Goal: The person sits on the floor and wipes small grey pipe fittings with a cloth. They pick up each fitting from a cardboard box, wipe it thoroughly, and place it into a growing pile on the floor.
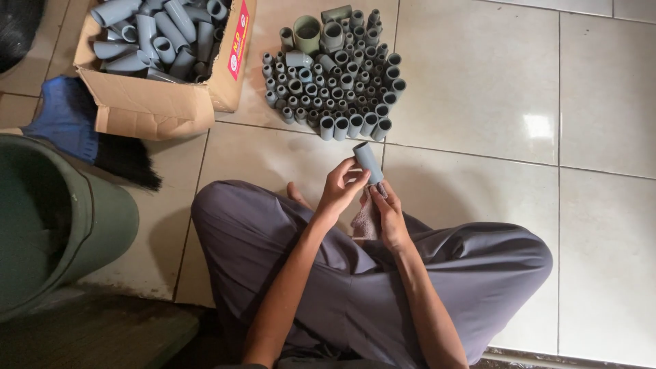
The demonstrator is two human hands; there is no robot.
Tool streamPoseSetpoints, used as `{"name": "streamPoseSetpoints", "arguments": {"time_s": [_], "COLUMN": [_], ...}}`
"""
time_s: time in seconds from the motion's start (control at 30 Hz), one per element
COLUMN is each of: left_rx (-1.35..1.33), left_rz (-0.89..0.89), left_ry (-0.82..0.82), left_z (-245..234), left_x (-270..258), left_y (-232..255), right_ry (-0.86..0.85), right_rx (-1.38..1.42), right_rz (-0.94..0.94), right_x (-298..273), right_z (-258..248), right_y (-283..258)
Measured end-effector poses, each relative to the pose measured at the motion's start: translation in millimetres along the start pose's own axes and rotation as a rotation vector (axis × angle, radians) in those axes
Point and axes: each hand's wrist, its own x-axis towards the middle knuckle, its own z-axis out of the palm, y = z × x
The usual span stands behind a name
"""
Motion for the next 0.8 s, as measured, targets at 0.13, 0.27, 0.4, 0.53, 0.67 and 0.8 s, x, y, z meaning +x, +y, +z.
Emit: {"name": "streamPoseSetpoints", "arguments": {"time_s": [0.13, 0.27, 0.4, 0.53, 0.67, 0.8], "left_rx": [0.041, -0.025, -0.053, 0.034, 0.083, -0.101], "left_rz": [0.05, 0.06, 0.015, 0.016, 0.057, 0.049], "left_ry": [0.068, 0.008, -0.008, 0.026, 0.061, -0.063], "left_z": [-7.8, -8.9, -10.1, -3.0, -7.7, -11.2], "left_x": [10.4, 7.2, 13.1, 5.4, 5.4, 5.5], "left_y": [-36.4, -31.7, -43.5, -28.6, -36.3, -38.9], "right_ry": [-0.021, -0.188, -0.172, -0.025, -0.115, -0.246], "right_rx": [0.261, 0.582, 0.536, 0.144, 0.331, 0.692], "right_rz": [0.15, 0.331, 0.272, 0.086, 0.211, 0.373], "right_x": [-9.7, -16.7, -15.7, -4.3, -2.4, -11.3], "right_z": [12.9, 3.9, 8.2, 5.9, -1.0, -7.5], "right_y": [-20.9, -29.9, -34.8, -15.6, 1.1, -10.9]}}
